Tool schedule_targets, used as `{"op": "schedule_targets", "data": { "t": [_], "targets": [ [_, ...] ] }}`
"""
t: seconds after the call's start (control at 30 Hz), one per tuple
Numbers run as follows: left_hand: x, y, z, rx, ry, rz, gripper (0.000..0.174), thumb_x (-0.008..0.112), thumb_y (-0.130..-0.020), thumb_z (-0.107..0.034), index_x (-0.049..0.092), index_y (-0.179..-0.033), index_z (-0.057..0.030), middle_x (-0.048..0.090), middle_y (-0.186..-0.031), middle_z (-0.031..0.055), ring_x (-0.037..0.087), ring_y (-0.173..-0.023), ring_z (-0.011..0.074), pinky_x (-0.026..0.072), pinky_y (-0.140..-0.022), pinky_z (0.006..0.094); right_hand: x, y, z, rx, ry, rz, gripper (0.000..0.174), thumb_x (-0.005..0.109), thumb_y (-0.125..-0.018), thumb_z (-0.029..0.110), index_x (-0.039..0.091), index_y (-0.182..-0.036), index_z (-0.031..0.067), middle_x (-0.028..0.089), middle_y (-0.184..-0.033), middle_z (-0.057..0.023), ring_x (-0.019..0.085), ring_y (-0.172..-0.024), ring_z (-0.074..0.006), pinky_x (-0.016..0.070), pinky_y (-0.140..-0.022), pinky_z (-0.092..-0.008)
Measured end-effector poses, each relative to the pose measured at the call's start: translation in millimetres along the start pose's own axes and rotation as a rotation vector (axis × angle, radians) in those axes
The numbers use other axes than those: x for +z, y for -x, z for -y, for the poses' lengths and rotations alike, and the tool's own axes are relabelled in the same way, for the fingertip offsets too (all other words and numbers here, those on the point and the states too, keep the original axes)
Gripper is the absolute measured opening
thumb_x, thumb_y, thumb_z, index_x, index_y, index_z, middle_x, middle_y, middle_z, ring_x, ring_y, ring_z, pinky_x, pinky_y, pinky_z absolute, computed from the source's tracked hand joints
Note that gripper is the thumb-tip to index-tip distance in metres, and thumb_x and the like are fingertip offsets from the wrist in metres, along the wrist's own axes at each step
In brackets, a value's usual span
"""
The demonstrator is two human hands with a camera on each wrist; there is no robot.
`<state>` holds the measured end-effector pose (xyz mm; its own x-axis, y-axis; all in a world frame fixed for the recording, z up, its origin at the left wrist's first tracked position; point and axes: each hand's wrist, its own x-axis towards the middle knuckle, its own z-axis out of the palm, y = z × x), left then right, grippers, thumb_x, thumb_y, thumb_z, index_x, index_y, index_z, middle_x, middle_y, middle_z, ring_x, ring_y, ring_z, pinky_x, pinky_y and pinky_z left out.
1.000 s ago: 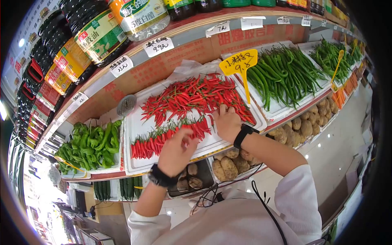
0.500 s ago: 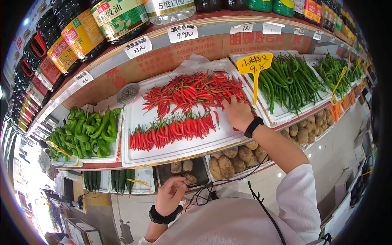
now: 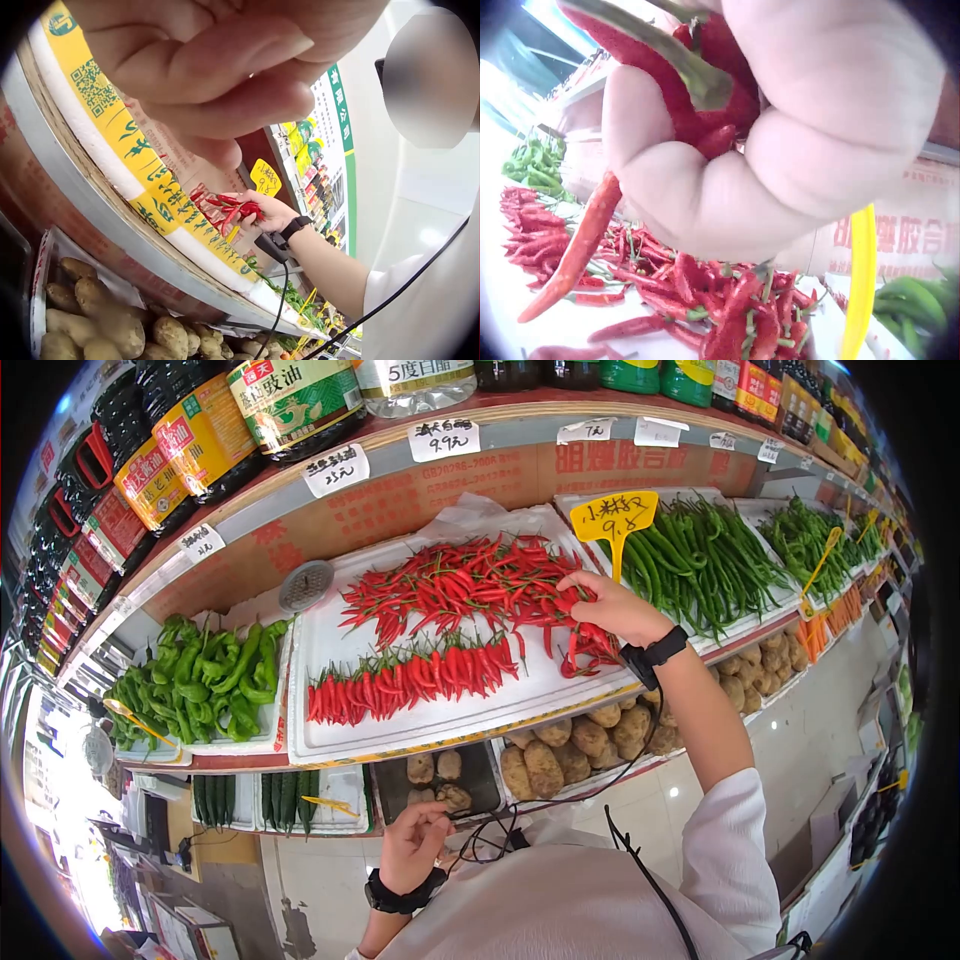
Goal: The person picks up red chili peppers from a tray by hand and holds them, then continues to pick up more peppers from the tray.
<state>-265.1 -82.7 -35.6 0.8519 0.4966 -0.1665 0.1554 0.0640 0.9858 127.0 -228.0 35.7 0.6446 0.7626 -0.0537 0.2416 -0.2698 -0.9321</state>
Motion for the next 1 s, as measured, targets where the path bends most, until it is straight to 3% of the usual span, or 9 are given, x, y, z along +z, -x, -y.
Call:
{"op": "schedule_targets", "data": {
  "t": [0.3, 0.37, 0.4, 0.47, 0.57, 0.7, 0.77, 0.83, 1.0],
  "targets": [
    [16, -7, -11, 0.013, 0.06, 0.03, 0.018, 0.053, -0.094, -0.003, 0.057, -0.111, 0.0009, 0.065, -0.084, 0.0092, 0.05, -0.054, 0.0059, 0.0383, -0.047, 0.0186, 7, 24, 10, 0.058, -0.653, 0.003, 0.042, 0.056, -0.089, 0.003, 0.045, -0.13, 0.008, 0.06, -0.092, -0.0086, 0.054, -0.067, -0.0103, 0.0437, -0.051, -0.022],
    [17, -11, -10, 0.073, 0.099, 0.078, 0.026, 0.058, -0.091, 0.001, 0.056, -0.117, 0.0015, 0.065, -0.097, 0.0093, 0.061, -0.077, 0.0079, 0.0498, -0.067, 0.0215, 20, 35, 15, 0.044, -0.707, 0.071, 0.042, 0.055, -0.091, 0.003, 0.044, -0.131, 0.0095, 0.061, -0.099, -0.0112, 0.055, -0.068, -0.0098, 0.0437, -0.051, -0.0216],
    [20, -14, -13, 0.072, 0.099, 0.069, 0.026, 0.058, -0.091, 0.001, 0.056, -0.117, 0.0015, 0.065, -0.097, 0.0093, 0.061, -0.077, 0.0079, 0.0498, -0.067, 0.0215, 29, 42, 20, 0.036, -0.716, 0.106, 0.041, 0.055, -0.092, 0.003, 0.045, -0.131, 0.0096, 0.061, -0.102, -0.0117, 0.055, -0.068, -0.0091, 0.0439, -0.052, -0.0211],
    [34, -25, -26, 0.326, -0.04, 0.06, 0.041, 0.062, -0.088, 0.001, 0.05, -0.127, 0.0006, 0.061, -0.114, 0.0106, 0.061, -0.095, 0.0145, 0.0488, -0.085, 0.0271, 49, 58, 25, -0.043, -0.623, 0.192, 0.04, 0.055, -0.092, 0.004, 0.045, -0.131, 0.0096, 0.061, -0.103, -0.0102, 0.055, -0.068, -0.0081, 0.044, -0.052, -0.0207],
    [52, -38, -43, 0.42, -0.02, 0.114, 0.054, 0.066, -0.085, 0.001, 0.043, -0.134, -0.0001, 0.056, -0.125, 0.0109, 0.057, -0.108, 0.0193, 0.0445, -0.095, 0.0311, 78, 84, 39, 0.021, -0.649, 0.284, 0.044, 0.056, -0.091, 0.004, 0.045, -0.133, 0.0114, 0.059, -0.098, -0.0026, 0.053, -0.067, -0.0053, 0.0435, -0.053, -0.0199],
    [66, -45, -36, 0.382, -0.044, 0.147, 0.05, 0.063, -0.089, -0.002, 0.042, -0.135, -0.0003, 0.06, -0.114, 0.0115, 0.058, -0.102, 0.0165, 0.0461, -0.091, 0.0298, 111, 96, 28, -0.091, -0.623, 0.339, 0.045, 0.054, -0.091, 0.002, 0.043, -0.134, 0.0116, 0.057, -0.102, -0.0026, 0.053, -0.071, -0.0061, 0.0435, -0.055, -0.0202],
    [66, -43, -36, 0.058, 0.064, 0.198, 0.036, 0.053, -0.096, -0.006, 0.044, -0.131, 0.0014, 0.065, -0.102, 0.0119, 0.061, -0.085, 0.0139, 0.0493, -0.079, 0.0272, 118, 99, 21, -0.151, -0.609, 0.299, 0.046, 0.053, -0.091, 0.001, 0.042, -0.134, 0.0116, 0.057, -0.104, -0.0038, 0.054, -0.074, -0.0072, 0.0429, -0.055, -0.0204],
    [58, -41, -23, 0.095, 0.066, 0.207, 0.03, 0.048, -0.099, -0.008, 0.048, -0.127, 0.0024, 0.066, -0.094, 0.0105, 0.06, -0.079, 0.0118, 0.0487, -0.073, 0.0251, 113, 104, 20, 0.046, -0.944, 0.319, 0.048, 0.05, -0.091, -0.002, 0.04, -0.135, 0.0117, 0.057, -0.107, -0.0066, 0.054, -0.077, -0.0098, 0.0417, -0.054, -0.0214],
    [60, -39, -15, 0.129, 0.151, 0.137, 0.029, 0.041, -0.103, -0.017, 0.057, -0.116, 0.0043, 0.067, -0.084, 0.0092, 0.058, -0.074, 0.0094, 0.0467, -0.065, 0.0225, 117, 103, 5, 0.039, -1.015, 0.256, 0.051, 0.055, -0.09, 0.001, 0.035, -0.136, 0.0101, 0.055, -0.117, -0.0116, 0.057, -0.077, -0.013, 0.0415, -0.052, -0.0207]
  ]
}}
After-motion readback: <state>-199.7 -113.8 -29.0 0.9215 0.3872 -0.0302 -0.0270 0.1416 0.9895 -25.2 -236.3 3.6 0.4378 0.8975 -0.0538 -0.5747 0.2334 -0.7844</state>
